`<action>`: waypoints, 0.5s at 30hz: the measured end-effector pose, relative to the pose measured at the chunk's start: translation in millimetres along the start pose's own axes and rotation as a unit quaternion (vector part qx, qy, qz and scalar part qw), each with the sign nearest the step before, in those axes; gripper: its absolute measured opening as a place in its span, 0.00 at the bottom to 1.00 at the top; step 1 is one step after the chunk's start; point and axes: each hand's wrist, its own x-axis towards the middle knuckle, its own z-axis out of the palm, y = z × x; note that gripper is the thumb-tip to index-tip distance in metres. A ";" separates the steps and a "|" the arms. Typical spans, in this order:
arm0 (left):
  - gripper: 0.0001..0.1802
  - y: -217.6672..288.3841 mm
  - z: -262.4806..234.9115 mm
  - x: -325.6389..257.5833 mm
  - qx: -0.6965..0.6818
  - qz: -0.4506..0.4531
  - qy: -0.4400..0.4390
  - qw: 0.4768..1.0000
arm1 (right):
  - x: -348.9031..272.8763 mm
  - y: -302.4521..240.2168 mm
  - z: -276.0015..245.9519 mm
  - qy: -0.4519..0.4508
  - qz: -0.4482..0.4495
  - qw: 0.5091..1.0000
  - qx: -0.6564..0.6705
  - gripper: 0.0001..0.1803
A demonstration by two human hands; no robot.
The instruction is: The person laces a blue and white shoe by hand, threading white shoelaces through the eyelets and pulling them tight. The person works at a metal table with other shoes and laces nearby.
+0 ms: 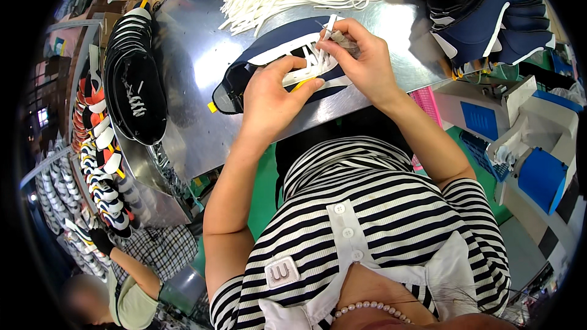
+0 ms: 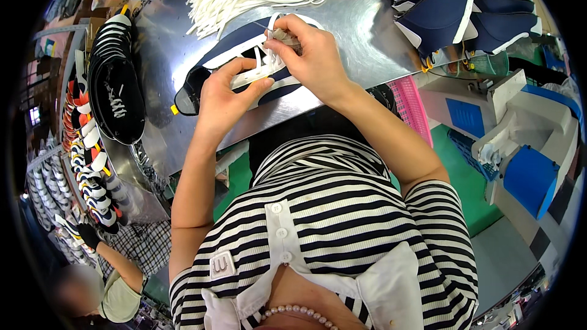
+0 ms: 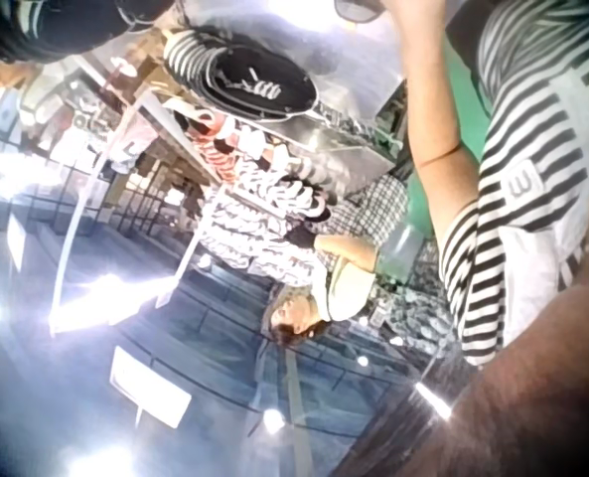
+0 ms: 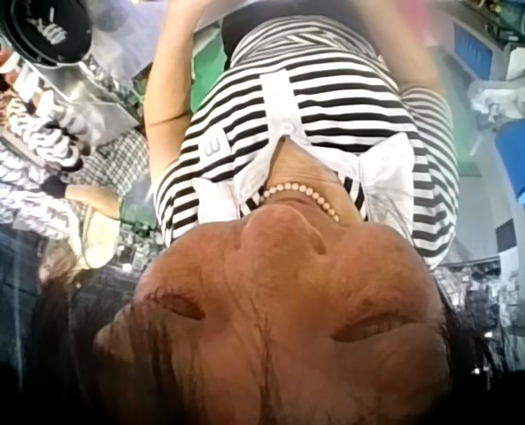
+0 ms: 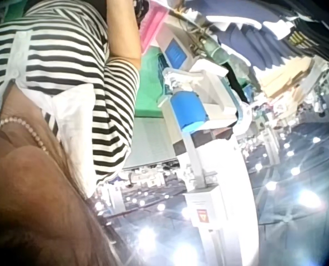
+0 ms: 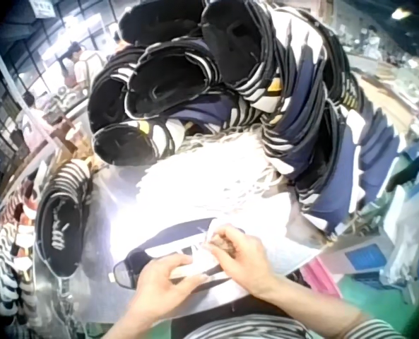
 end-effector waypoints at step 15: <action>0.16 5.3 11.3 4.2 0.107 0.001 0.076 0.991 | -46.7 -39.5 -24.8 -0.109 0.148 0.978 -0.101 0.11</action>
